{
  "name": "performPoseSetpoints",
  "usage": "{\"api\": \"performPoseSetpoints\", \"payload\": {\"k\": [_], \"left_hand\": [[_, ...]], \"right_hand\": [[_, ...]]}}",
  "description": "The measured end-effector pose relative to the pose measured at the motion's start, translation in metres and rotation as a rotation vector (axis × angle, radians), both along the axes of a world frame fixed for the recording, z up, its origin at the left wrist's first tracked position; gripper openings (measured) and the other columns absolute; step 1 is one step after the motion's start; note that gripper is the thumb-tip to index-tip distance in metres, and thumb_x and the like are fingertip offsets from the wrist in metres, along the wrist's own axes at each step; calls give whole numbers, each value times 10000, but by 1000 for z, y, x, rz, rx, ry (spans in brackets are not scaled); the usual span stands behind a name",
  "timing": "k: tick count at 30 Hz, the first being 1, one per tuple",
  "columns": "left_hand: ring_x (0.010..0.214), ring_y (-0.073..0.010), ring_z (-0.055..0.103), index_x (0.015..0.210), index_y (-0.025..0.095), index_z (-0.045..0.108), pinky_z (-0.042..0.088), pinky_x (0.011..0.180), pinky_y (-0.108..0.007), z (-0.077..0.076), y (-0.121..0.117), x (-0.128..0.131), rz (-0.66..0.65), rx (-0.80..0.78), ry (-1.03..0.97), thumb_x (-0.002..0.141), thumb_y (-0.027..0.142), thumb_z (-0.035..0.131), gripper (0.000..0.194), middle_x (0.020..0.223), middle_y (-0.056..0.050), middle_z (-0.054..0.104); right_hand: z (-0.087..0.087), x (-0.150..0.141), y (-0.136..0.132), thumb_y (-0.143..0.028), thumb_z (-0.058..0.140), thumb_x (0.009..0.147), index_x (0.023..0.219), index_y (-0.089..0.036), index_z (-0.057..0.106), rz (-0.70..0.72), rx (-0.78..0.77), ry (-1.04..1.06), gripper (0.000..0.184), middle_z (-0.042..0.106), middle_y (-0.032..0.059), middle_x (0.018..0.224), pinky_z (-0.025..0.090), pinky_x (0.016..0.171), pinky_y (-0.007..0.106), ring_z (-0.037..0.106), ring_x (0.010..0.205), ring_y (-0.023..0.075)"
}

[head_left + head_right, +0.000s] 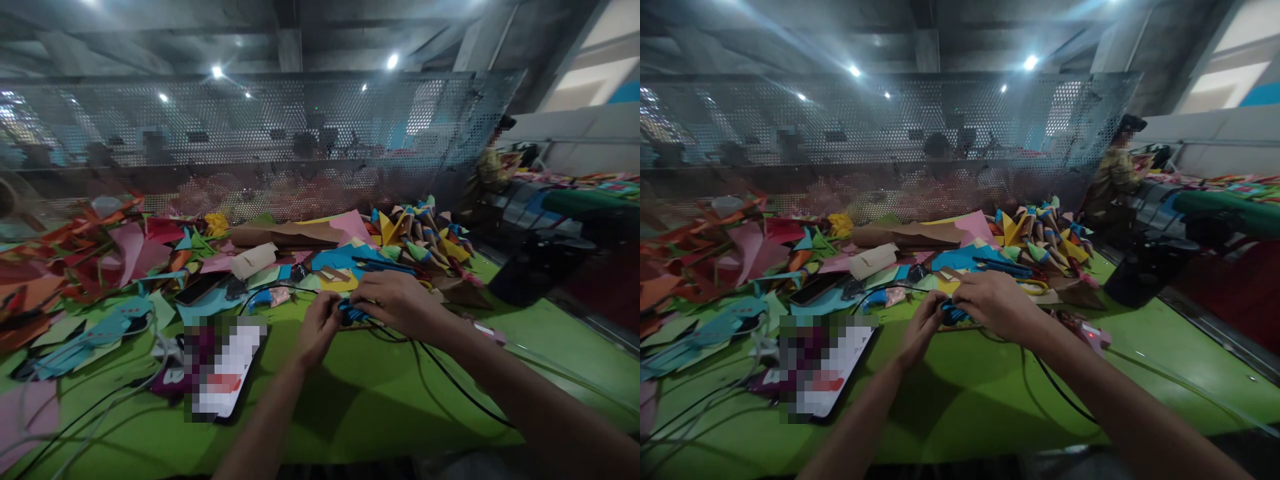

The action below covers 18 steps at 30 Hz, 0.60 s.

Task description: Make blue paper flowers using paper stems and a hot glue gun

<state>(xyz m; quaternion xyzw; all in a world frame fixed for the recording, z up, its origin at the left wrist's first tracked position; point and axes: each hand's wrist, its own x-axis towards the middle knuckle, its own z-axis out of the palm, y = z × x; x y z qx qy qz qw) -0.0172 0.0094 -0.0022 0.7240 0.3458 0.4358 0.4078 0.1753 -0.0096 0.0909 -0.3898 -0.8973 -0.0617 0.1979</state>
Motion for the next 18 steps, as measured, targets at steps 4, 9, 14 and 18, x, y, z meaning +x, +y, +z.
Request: {"api": "performPoseSetpoints", "payload": {"k": [4,9,14,18], "left_hand": [[976,-231,535,1045,224,541,437,844,-337,-1,0,0,-7,-6,-10,936,537,432,349,1018,-55,573],[985,-230,530,1057,226,537,428,859,-335,-2,0,0,-8,-1,1,941,522,426,337,1025,-52,567],[950,-219,525,1036,218,538,418,846,-331,2,-1,1,-16,6,7,948,487,416,307,990,-43,550],[976,-227,527,1051,221,535,418,863,-341,1,-1,0,-15,5,12,951,471,421,293,1013,-47,558]], "right_hand": [[0,1,0,-189,605,918,892,-188,728,12,0,0,126,704,33,826,375,671,256,638,748,151],[1,0,0,-205,620,915,890,-186,727,2,-12,-2,111,713,30,826,361,667,257,639,746,155],[0,-1,0,-213,624,915,904,-194,728,8,-6,-14,106,718,18,834,343,655,267,636,735,156],[0,-2,1,-222,620,917,909,-195,728,8,0,-13,111,720,20,832,335,652,269,635,738,158]]}}
